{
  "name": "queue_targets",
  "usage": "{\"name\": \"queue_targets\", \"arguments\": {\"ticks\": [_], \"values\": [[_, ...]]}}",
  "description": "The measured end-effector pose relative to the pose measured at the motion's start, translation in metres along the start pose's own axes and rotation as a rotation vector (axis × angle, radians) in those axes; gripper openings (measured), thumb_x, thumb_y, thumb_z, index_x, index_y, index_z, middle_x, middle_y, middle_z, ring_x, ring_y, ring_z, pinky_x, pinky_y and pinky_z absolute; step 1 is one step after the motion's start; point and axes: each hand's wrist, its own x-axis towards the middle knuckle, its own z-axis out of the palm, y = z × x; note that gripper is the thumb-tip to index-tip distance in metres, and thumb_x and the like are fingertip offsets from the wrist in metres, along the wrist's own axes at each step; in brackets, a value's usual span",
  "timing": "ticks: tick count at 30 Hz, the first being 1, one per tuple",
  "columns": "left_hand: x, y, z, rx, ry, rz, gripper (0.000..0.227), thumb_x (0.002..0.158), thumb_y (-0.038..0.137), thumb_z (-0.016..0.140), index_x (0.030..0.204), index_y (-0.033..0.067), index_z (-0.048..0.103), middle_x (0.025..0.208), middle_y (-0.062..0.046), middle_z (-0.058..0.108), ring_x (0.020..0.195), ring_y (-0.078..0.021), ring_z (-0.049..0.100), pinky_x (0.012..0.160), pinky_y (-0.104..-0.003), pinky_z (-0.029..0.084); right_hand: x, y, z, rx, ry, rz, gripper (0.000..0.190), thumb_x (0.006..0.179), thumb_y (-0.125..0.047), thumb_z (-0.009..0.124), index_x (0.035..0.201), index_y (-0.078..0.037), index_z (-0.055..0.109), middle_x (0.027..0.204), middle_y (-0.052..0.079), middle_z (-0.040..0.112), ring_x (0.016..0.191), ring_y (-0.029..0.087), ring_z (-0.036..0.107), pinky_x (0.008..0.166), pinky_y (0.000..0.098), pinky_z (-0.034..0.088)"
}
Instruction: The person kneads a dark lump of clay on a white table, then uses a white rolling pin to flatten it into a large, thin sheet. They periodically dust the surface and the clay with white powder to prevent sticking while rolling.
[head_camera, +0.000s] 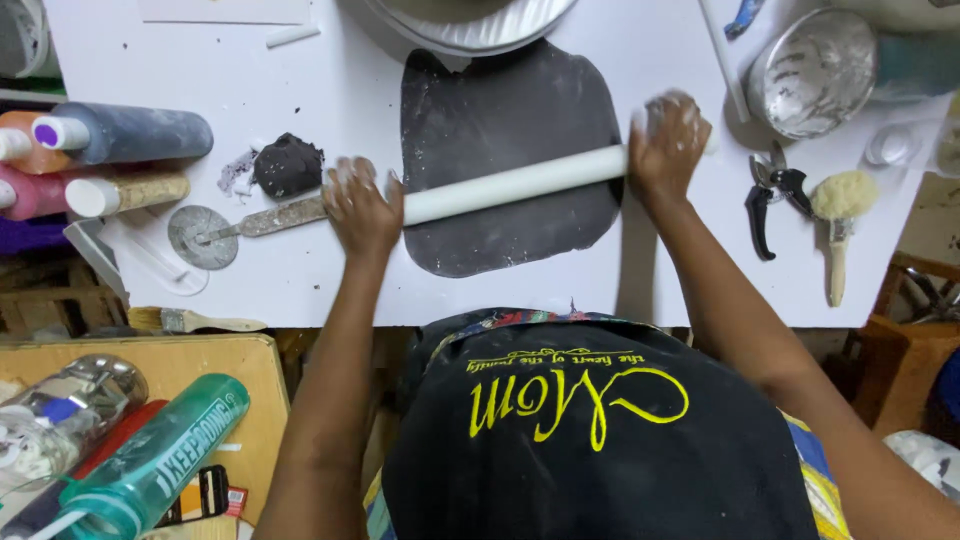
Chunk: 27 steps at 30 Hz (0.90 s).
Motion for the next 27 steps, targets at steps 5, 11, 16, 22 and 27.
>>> {"name": "queue_targets", "arguments": {"ticks": [5,11,16,22,27], "values": [[0.057,-0.003,0.014,-0.119,-0.029,0.027,0.051,0.109,0.049,0.059,0.126,0.0017,0.070,0.131,-0.020,0.065,0.122,-0.0420,0.059,0.100,-0.054,0.046,0.051,-0.007,0.014,0.027,-0.082,0.045,0.041,0.113,-0.041,0.057,0.137,-0.009,0.057,0.135,0.015,0.056,0.130,0.039,0.048,0.098,0.0523,0.038],[-0.008,0.023,-0.096,-0.315,-0.133,0.081,0.061,0.110,0.053,0.043,0.144,0.0051,0.060,0.153,-0.020,0.049,0.142,-0.0412,0.042,0.116,-0.054,0.029,-0.036,-0.036,-0.074,-0.016,-0.204,0.102,0.054,0.111,-0.044,0.040,0.159,-0.017,0.042,0.163,0.011,0.036,0.151,0.033,0.030,0.117,0.0528,0.021],[-0.101,0.020,-0.115,-0.385,-0.298,0.179,0.062,0.099,0.050,0.060,0.147,0.0094,0.060,0.142,-0.017,0.057,0.137,-0.0357,0.051,0.124,-0.058,0.024,-0.130,0.019,-0.134,0.204,-0.585,0.231,0.052,0.110,-0.043,0.033,0.155,-0.023,0.049,0.167,-0.002,0.038,0.157,0.027,0.026,0.128,0.0523,0.011],[-0.109,0.015,-0.129,-0.158,-0.126,0.319,0.062,0.100,0.062,0.053,0.136,0.0130,0.068,0.127,-0.010,0.062,0.118,-0.0286,0.058,0.104,-0.050,0.045,-0.184,0.172,-0.232,-0.271,0.000,1.020,0.096,0.115,-0.066,0.063,0.167,-0.013,0.002,0.156,0.040,0.041,0.144,0.057,0.040,0.118,0.0681,0.033],[-0.093,0.019,-0.152,-0.295,-0.308,0.301,0.070,0.088,0.053,0.080,0.138,0.0063,0.064,0.133,-0.015,0.059,0.121,-0.0325,0.057,0.104,-0.048,0.041,-0.250,0.315,-0.303,-0.865,0.184,1.048,0.088,0.106,-0.088,0.040,0.170,-0.028,0.026,0.173,0.001,0.012,0.162,0.023,0.008,0.135,0.0481,0.018]]}}
